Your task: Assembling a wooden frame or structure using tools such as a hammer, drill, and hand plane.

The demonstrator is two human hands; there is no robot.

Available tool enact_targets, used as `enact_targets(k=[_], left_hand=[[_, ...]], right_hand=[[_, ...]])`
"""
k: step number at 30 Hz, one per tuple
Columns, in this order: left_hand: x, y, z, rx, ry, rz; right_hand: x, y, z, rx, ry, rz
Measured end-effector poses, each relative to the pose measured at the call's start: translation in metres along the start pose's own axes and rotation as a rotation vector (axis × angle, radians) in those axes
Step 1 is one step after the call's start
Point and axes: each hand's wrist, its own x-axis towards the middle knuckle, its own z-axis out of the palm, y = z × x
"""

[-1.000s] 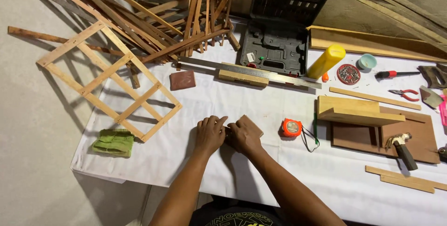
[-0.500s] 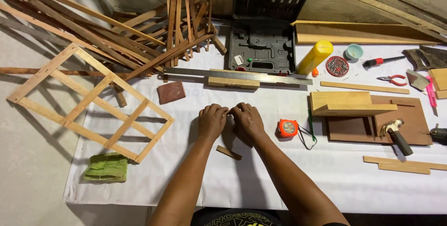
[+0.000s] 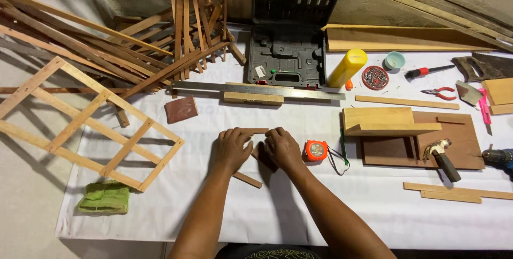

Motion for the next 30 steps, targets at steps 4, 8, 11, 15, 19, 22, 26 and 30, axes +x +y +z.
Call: enact_targets(k=[4,8,11,15,19,22,26,30], left_hand=[[-0.018,0.016,0.002,-0.025,0.043,0.004],[-0.023,0.023,0.0,-0.025,-0.015,-0.083],[-0.024,0.001,0.026,-0.053,0.105,-0.071],[-0.014,-0.023,0.034,-0.068,0.199,-0.047],[0.001,-0.039,0.015,-0.034,0.152,0.096],[0.008,-0.041,0.004,0.021,0.042,0.198],[0.012,-0.055,0.005,0.004,0.024,0.26],[0.02,-0.069,0.027,-0.072,0.011,0.223]], right_hand=[[-0.028,-0.016,-0.01,-0.178,-0.14,0.022],[-0.043,-0.005,0.004,-0.248,-0.047,-0.107],[-0.041,-0.007,0.005,-0.208,-0.104,0.002],[-0.026,0.003,0.019,0.089,-0.117,0.261],[-0.007,0.025,0.066,0.44,0.153,0.221],[0.009,-0.004,0.057,0.345,0.206,0.33],[0.013,-0.053,0.047,0.078,0.108,0.385],[0.005,-0.062,0.055,-0.132,0.131,0.256]])
